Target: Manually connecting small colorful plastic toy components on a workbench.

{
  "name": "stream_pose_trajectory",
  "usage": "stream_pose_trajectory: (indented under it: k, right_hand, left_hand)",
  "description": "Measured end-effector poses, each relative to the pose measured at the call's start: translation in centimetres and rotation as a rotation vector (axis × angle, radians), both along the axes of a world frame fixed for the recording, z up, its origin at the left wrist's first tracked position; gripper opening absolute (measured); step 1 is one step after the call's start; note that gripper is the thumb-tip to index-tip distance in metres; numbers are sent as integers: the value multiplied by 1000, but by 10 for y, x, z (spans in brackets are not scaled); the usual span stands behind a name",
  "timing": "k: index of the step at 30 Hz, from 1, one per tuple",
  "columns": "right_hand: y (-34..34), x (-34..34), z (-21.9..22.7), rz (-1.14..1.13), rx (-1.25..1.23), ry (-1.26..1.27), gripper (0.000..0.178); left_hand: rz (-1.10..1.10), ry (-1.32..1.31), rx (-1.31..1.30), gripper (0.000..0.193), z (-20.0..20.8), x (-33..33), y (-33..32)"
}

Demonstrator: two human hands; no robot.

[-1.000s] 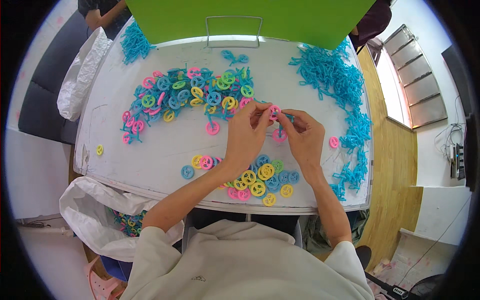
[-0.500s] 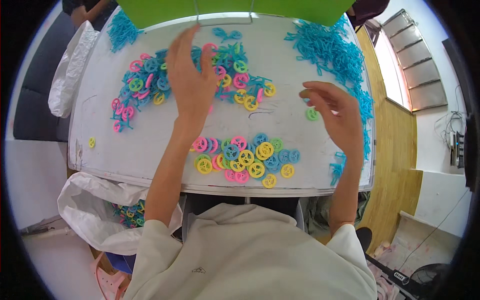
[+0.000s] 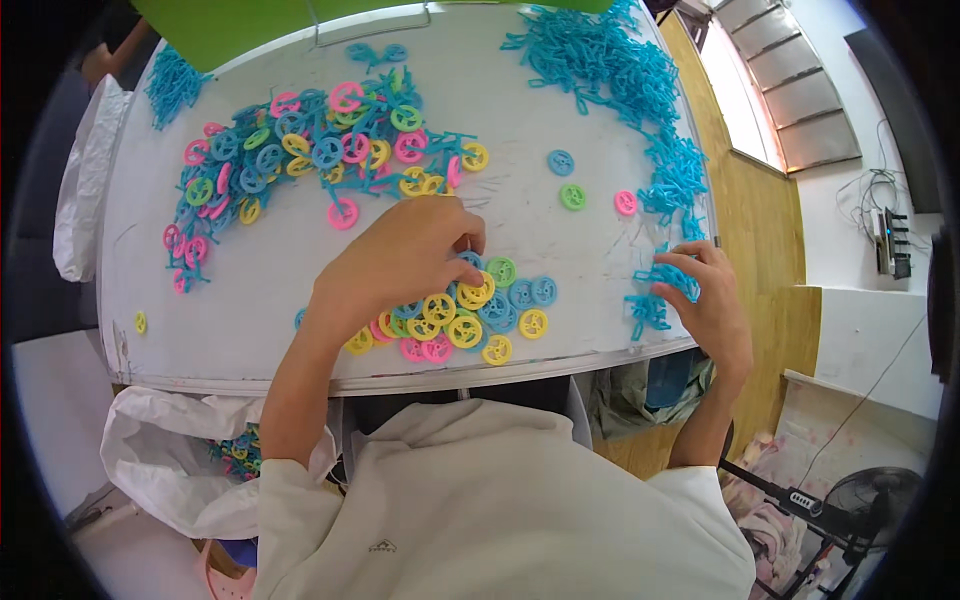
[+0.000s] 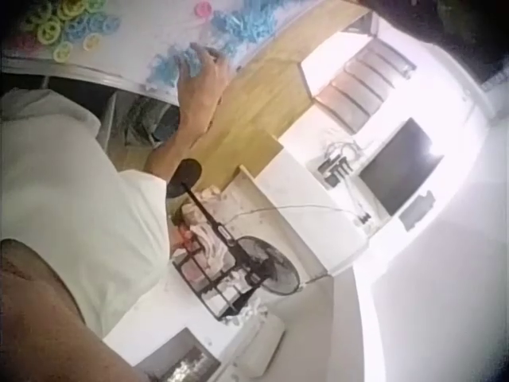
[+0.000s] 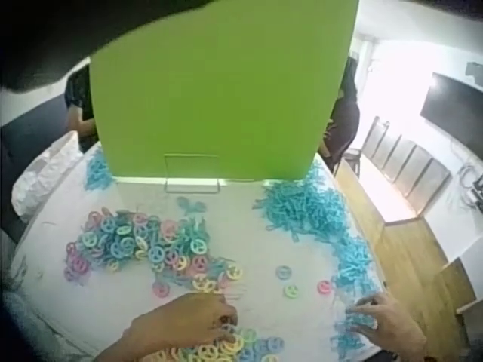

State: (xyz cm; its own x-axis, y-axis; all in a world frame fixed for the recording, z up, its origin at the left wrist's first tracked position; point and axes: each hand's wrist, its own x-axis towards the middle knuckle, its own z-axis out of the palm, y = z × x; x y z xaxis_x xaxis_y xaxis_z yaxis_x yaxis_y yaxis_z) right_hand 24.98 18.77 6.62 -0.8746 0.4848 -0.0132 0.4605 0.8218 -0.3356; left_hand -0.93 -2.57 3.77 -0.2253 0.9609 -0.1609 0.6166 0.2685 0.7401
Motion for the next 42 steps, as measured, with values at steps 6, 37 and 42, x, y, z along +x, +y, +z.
stream_pose_trajectory:
  k: [6,37,42]
  right_hand:
    - [14,-9,-22,11,-4,-71,23]
    - [-49,-164,-21,341,-565,594,27]
    - [-52,-165,-28,139,-724,559,33]
  left_hand:
    - [0,-156,-226,18,4,-6,9]
    - [511,-959,352,25,-9,-19,16]
    - [556,-912,435,25,-13,-17,18]
